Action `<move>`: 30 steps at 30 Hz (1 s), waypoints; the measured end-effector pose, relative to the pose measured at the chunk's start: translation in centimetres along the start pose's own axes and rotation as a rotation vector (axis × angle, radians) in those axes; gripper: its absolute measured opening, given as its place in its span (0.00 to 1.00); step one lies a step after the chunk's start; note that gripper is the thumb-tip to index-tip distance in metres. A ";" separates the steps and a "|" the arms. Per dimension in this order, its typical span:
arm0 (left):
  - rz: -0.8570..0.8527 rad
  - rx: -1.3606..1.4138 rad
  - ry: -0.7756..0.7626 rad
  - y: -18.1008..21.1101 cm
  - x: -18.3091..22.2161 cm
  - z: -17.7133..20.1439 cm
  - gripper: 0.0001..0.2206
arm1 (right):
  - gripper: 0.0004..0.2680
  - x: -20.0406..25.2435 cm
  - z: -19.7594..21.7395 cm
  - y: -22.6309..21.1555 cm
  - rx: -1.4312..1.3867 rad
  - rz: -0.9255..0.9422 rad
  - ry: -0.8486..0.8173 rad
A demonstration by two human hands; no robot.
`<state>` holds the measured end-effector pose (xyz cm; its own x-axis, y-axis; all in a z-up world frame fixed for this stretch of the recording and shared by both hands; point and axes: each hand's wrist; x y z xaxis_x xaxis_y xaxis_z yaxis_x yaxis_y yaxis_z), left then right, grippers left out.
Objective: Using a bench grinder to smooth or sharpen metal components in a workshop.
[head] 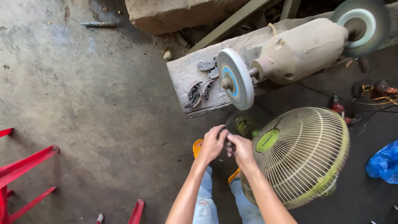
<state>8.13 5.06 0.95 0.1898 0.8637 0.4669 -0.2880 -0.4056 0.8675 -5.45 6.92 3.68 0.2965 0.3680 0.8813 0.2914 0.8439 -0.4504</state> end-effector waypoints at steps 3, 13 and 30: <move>0.181 0.062 -0.046 -0.6 0.3 -2.3 0.15 | 0.09 -1.1 1.8 -1.7 0.016 0.021 0.005; 0.520 0.404 -0.059 4.8 -3.5 -2.1 0.16 | 0.06 -1.8 2.3 -3.3 -0.056 0.206 -0.107; 0.390 0.581 0.642 5.0 -4.8 -5.0 0.09 | 0.06 -9.1 -0.2 -5.4 -0.164 0.330 -0.090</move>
<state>1.13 0.35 2.13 -0.4233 0.5652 0.7080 0.3226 -0.6363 0.7008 -9.52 -1.09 -1.91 0.3199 0.6489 0.6904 0.3370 0.6031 -0.7230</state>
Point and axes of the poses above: each hand's wrist, its own x-axis away from the middle knuckle, its own z-axis out of the back of the hand, y = z × x, and after that the axes turned 2 degrees about -z, right-handed
